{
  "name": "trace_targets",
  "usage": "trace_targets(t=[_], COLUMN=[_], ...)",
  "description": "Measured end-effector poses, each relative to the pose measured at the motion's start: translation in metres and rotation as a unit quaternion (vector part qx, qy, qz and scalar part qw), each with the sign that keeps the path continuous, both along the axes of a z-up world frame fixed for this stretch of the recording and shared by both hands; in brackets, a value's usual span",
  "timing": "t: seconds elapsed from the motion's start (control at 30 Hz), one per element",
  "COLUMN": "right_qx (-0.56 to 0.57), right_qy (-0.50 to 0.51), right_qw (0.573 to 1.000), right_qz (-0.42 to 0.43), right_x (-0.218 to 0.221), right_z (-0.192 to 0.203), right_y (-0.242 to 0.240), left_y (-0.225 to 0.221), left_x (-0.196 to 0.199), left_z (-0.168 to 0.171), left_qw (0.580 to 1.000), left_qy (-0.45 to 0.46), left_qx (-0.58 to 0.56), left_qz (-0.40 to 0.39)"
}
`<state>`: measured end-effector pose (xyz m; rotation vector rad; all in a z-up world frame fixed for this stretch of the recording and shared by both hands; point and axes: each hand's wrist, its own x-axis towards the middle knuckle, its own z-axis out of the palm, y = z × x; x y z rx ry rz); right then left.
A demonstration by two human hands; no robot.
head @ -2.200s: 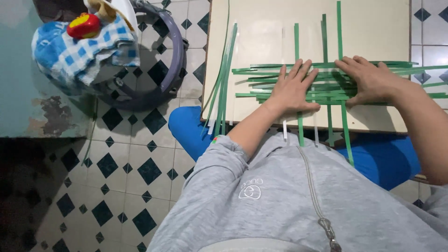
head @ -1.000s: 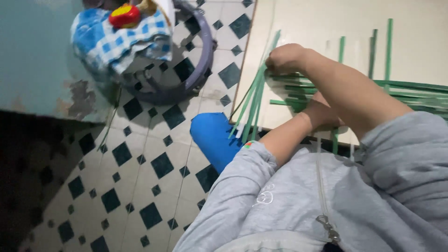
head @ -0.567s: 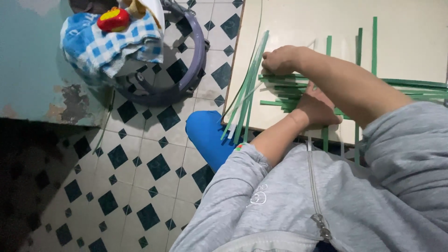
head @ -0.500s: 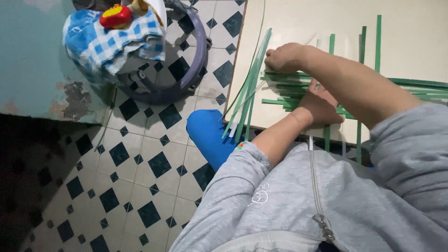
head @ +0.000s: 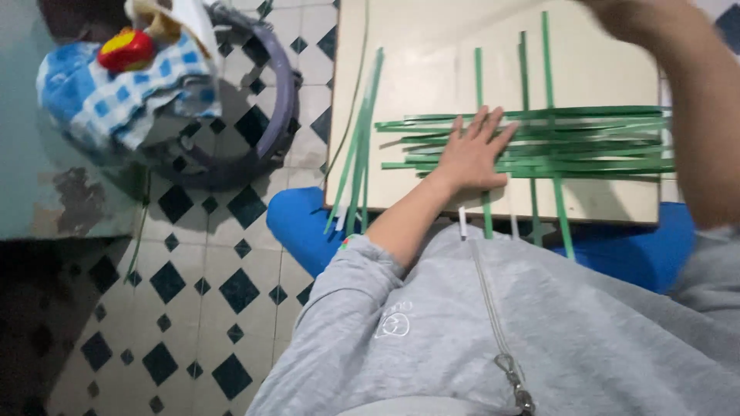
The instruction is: Weaving green plastic strips together on a board to create a grid-like structure.
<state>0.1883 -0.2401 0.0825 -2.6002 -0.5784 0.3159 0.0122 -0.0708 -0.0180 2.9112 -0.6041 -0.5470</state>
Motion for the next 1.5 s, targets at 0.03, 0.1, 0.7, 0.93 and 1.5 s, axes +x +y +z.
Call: trace_targets(t=[0.03,0.1,0.7,0.93,1.5], right_qx=[-0.055,-0.107,-0.045,-0.111,-0.314], right_qy=[-0.025,-0.048,-0.053,0.001,-0.046], right_qw=[0.996,0.986,0.995,0.99,0.935], right_qz=[-0.059,-0.122,-0.07,-0.089,0.155], right_x=[0.002,0.025,0.04,0.035,-0.022], right_z=[-0.006,-0.059,-0.18,-0.155,-0.078], right_y=[-0.035,-0.115,-0.256,-0.219,0.013], left_y=[0.0,0.0,-0.001,0.0,0.001], left_x=[-0.001,-0.001,-0.003,-0.002,-0.001], left_z=[0.003,0.005,-0.002,0.0,-0.002], left_qw=[1.0,0.999,1.0,1.0,1.0], left_qy=[0.014,0.03,0.007,0.008,0.001], left_qx=[0.006,0.013,-0.016,-0.016,-0.01], left_qz=[0.004,0.004,0.025,0.023,0.017])
